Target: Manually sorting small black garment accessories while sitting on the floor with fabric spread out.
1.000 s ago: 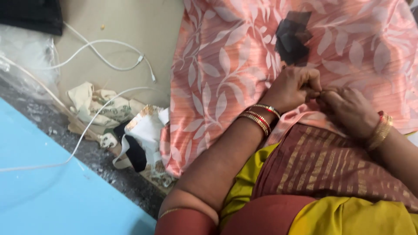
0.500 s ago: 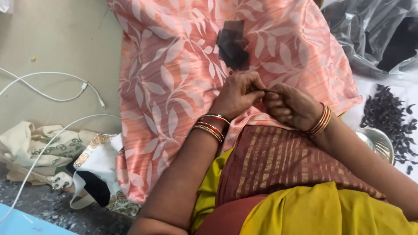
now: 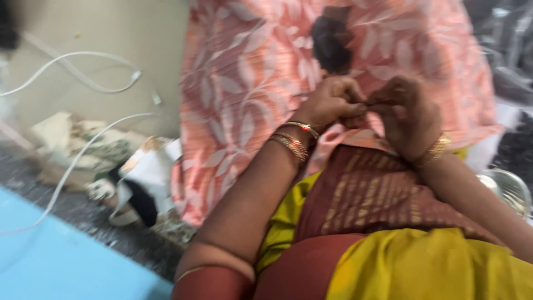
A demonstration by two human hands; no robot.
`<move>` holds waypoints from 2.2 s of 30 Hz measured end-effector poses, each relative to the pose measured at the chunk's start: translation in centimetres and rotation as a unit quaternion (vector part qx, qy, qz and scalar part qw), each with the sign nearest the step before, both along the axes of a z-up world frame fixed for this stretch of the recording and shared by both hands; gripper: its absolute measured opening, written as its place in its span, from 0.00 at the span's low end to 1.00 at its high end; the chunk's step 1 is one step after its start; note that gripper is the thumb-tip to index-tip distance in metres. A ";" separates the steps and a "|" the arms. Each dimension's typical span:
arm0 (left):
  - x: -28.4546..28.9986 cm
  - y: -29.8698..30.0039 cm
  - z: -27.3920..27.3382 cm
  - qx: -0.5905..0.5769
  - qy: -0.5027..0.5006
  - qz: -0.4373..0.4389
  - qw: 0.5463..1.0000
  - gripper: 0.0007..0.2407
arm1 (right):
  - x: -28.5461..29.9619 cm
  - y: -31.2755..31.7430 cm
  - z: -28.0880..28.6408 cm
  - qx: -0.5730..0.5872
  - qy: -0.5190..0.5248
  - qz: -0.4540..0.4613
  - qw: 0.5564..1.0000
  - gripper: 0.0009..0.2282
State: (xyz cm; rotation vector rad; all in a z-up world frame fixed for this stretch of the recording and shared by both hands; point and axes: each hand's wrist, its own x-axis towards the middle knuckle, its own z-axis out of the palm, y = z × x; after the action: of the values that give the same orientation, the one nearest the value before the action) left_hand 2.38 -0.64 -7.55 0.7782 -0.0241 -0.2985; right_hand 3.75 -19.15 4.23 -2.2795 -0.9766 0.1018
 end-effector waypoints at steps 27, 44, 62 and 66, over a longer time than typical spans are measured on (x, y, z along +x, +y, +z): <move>-0.7 1.3 3.5 -0.048 0.041 -0.002 0.998 0.06 | -0.5 1.6 2.5 0.006 -0.020 0.056 0.998 0.30; -0.8 0.8 3.9 0.234 -0.015 -0.026 0.972 0.18 | 0.8 0.7 1.5 -0.124 0.046 0.139 0.981 0.37; -1.5 0.6 6.1 0.424 -0.208 0.130 0.872 0.17 | 1.2 0.6 -0.6 0.011 0.211 -0.004 0.977 0.25; -1.7 0.7 6.6 0.441 -0.271 0.155 0.841 0.18 | 2.5 -0.7 -2.4 0.108 0.266 0.022 0.958 0.17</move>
State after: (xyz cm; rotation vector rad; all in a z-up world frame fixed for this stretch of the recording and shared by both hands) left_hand 0.64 0.02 -0.94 1.7513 -0.3107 0.2699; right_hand 6.29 -19.84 1.81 -1.8810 -0.7101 0.5698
